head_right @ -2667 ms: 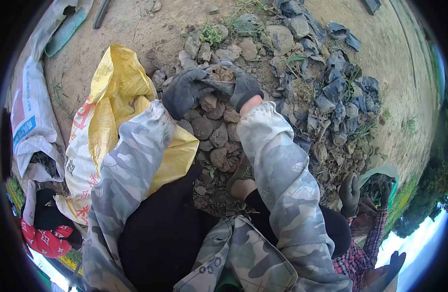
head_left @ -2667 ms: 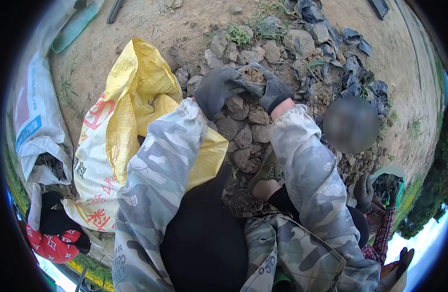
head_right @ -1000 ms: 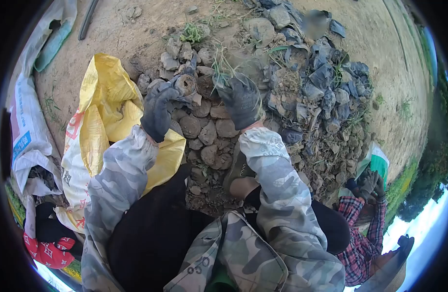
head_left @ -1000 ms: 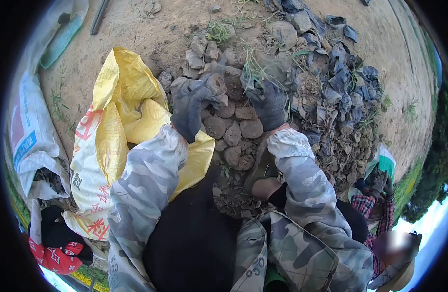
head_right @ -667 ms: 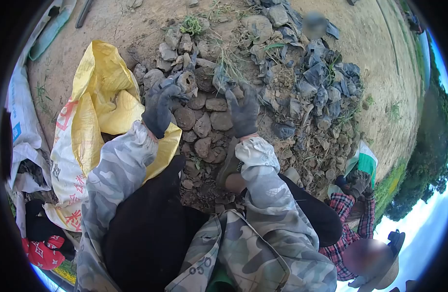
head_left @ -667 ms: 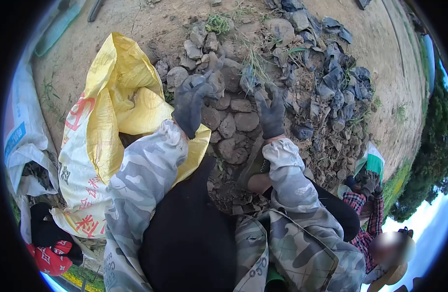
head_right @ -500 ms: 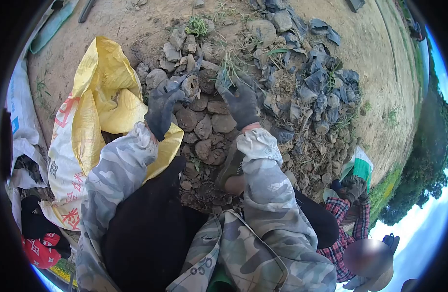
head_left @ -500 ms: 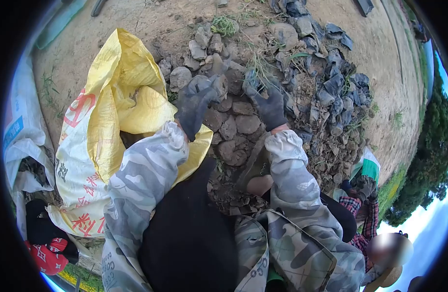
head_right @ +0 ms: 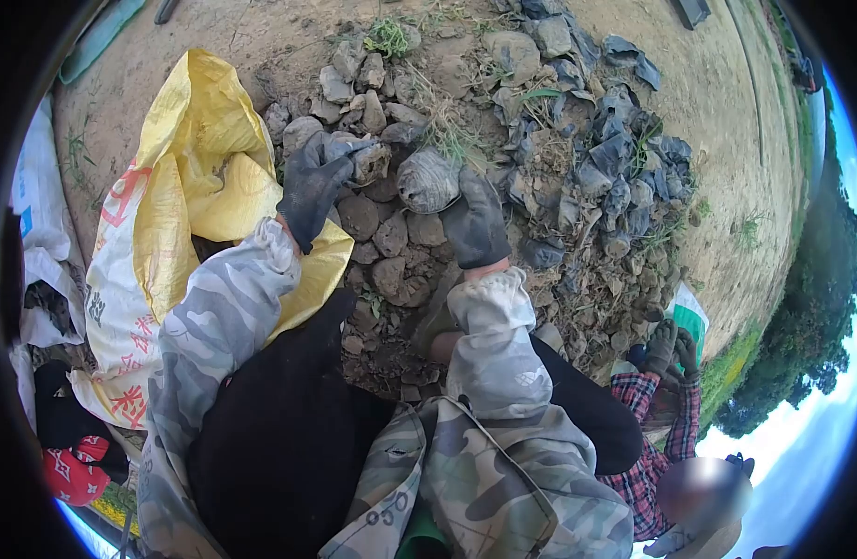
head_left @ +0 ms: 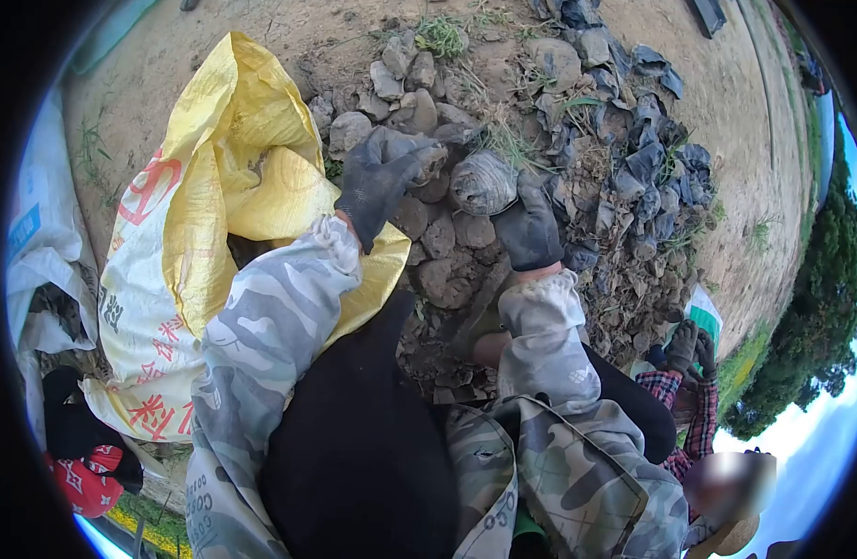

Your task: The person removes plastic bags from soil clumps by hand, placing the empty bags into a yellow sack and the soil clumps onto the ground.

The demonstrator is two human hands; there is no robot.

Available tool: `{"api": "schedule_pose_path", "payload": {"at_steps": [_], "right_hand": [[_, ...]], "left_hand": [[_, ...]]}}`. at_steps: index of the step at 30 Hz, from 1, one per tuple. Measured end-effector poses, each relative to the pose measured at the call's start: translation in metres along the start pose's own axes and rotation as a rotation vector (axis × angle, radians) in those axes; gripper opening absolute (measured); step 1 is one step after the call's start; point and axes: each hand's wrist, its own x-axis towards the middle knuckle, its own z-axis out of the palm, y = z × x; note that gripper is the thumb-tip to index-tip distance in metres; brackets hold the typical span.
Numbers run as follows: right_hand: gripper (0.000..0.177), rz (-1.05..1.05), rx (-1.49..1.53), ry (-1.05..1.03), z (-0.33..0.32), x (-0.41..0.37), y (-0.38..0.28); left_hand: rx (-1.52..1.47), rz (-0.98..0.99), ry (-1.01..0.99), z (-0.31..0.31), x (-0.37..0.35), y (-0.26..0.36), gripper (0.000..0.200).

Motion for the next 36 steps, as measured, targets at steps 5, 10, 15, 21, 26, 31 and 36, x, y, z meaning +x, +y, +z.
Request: {"api": "schedule_pose_path", "payload": {"at_steps": [5, 10, 15, 21, 26, 31, 36], "right_hand": [[0.030, 0.105, 0.114, 0.100, -0.005, -0.005, 0.009], [0.040, 0.096, -0.303, 0.033, -0.004, -0.016, 0.008], [0.029, 0.094, 0.138, -0.043, 0.003, -0.012, 0.013], [0.024, -0.204, -0.810, 0.481, -0.035, 0.008, 0.009], [0.039, -0.526, -1.173, 0.200, -0.010, -0.012, 0.007], [0.045, -0.728, -1.636, 0.046, 0.011, -0.014, 0.024], [0.026, -0.826, -1.458, 0.041, -0.017, 0.002, 0.029]], "left_hand": [[0.382, 0.143, -0.051, -0.007, 0.007, -0.021, 0.018], [0.163, -0.032, -0.132, -0.001, 0.005, -0.017, 0.019], [0.237, 0.047, -0.169, -0.011, 0.017, -0.041, 0.019], [0.214, 0.000, -0.188, -0.009, 0.012, -0.034, 0.018], [0.240, 0.000, -0.163, -0.007, 0.011, -0.031, 0.017], [0.293, 0.101, -0.145, -0.012, 0.016, -0.044, 0.016], [0.298, 0.083, -0.150, -0.016, 0.014, -0.049, 0.018]]}}
